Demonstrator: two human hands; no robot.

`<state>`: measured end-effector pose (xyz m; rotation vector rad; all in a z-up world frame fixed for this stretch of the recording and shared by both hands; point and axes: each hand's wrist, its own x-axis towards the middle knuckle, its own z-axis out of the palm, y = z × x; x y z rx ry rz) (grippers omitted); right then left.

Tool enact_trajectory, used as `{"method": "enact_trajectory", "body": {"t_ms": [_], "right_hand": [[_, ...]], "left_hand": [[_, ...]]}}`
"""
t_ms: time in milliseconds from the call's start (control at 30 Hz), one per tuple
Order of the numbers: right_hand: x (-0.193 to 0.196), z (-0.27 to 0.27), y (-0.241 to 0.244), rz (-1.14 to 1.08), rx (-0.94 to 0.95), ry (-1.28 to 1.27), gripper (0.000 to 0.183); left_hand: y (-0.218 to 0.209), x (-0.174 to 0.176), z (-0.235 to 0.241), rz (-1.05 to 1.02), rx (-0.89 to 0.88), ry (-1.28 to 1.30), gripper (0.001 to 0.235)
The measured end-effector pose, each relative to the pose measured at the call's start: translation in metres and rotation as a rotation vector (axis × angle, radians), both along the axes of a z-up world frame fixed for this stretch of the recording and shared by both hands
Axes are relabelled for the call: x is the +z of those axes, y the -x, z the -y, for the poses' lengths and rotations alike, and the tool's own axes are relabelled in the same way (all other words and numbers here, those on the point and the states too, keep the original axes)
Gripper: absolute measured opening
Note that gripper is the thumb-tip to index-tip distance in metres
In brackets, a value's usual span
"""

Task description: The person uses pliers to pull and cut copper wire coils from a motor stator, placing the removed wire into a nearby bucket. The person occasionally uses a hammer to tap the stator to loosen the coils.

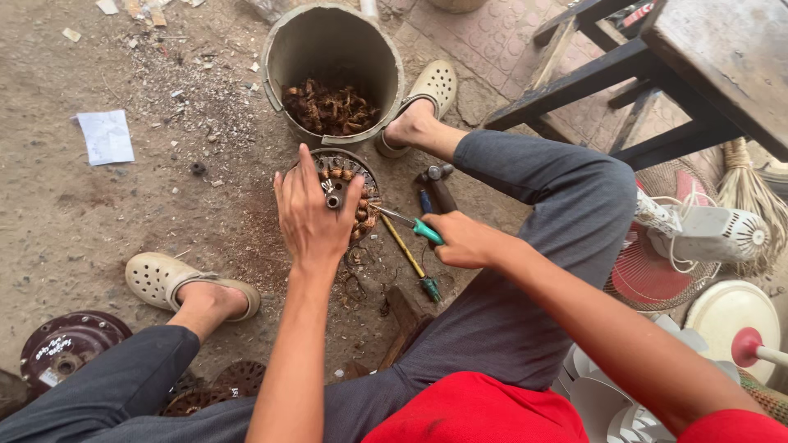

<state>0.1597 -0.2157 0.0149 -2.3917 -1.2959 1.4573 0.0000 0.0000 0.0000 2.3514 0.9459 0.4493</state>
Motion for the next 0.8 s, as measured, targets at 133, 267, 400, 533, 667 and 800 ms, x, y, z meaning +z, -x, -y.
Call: {"method": "enact_trajectory", "body": {"t_ms": [133,267,400,533,667,800], "right_hand": [[0.017,-0.022,-0.015,-0.66,-0.234,0.204,0.052],[0.021,-0.025,-0.044,-1.301,-0.492,0.343,0.054],[0.007,-0.03,-0.071,-1.661,-0.439,0.51,0.062],[-0.011,-0.04,-0.092,-1.815,-0.334,0.6,0.071],[-0.035,-0.044,-0.109,-1.853,-0.263,0.669,0.068],[-0.045,-0.036,-0.107,-1.743,-0.432,0.848,0.049]], "left_hand": [[-0.008,-0.006,0.0,0.094,0.059,-0.154,0.058],[-0.014,-0.011,0.001,0.097,0.061,-0.211,0.042],[-0.015,-0.008,-0.002,0.113,0.042,-0.177,0.042],[-0.012,-0.004,0.002,0.104,0.033,-0.166,0.043],[-0.015,0.0,-0.002,0.077,0.026,-0.147,0.045],[-0.018,0.013,-0.005,0.056,0.019,-0.105,0.045]]}}
